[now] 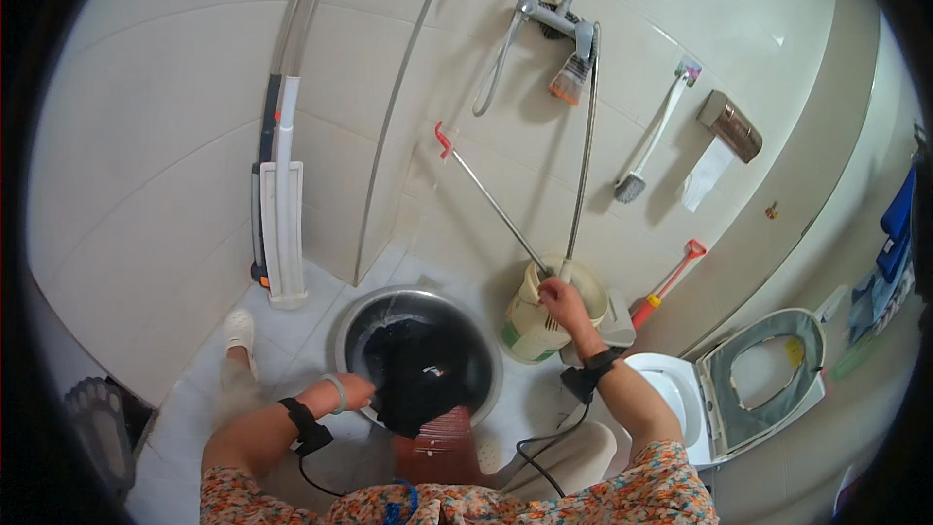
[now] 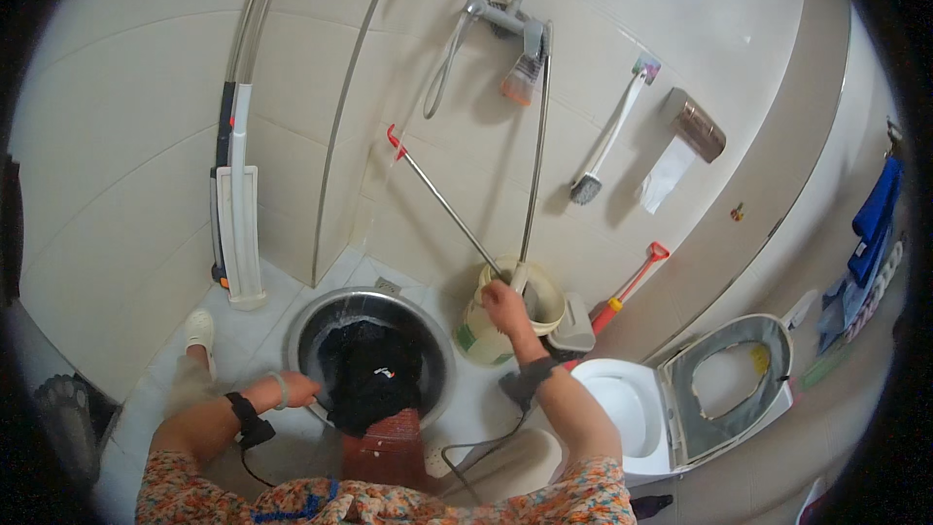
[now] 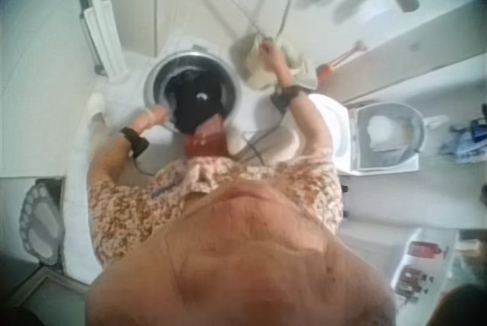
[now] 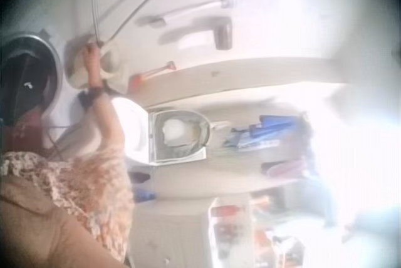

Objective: The person washes black garments by hand using a washboard in a basin of water and then empties the basin into a toilet.

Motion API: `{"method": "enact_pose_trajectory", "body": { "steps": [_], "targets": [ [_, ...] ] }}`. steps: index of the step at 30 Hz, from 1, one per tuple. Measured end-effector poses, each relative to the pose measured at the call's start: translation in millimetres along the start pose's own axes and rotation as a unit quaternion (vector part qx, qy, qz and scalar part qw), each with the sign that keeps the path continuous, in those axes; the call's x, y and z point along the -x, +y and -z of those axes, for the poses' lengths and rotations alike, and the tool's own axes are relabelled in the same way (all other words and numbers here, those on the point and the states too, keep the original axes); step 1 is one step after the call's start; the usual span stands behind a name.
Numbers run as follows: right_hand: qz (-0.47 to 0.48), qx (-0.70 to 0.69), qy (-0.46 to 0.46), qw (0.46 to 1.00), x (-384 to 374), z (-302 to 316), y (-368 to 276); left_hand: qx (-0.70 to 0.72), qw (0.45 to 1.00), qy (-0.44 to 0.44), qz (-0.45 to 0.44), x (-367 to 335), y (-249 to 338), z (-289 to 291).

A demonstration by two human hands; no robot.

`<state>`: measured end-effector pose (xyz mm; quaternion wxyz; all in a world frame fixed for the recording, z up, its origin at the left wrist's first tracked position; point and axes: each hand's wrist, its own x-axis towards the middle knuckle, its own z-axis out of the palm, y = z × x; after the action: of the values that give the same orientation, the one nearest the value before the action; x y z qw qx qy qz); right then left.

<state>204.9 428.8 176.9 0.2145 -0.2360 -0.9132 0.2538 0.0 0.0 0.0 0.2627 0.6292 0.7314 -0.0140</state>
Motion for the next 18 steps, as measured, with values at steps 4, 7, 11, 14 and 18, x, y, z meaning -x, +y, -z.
{"method": "enact_pose_trajectory", "body": {
  "steps": [4,7,11,14,18],
  "targets": [
    [0.162,0.151,0.080,0.972,-62.3,61.3,-63.0,0.018,0.999,0.027,0.001,3.8,-1.5,7.3],
    [0.184,0.259,0.091,0.944,-114.5,106.3,-99.5,0.022,0.999,0.046,-0.007,9.8,-1.3,20.4],
    [0.245,0.353,0.140,0.892,-170.7,145.1,-128.8,0.015,0.997,0.071,-0.023,16.4,-1.6,22.4],
    [0.221,0.437,0.178,0.854,-209.5,166.0,-143.2,0.025,0.996,0.078,-0.034,26.4,4.3,36.0],
    [0.226,0.472,0.235,0.819,-258.6,182.3,-163.3,0.063,0.991,0.108,-0.052,33.1,-0.3,32.0]
  ]
}}
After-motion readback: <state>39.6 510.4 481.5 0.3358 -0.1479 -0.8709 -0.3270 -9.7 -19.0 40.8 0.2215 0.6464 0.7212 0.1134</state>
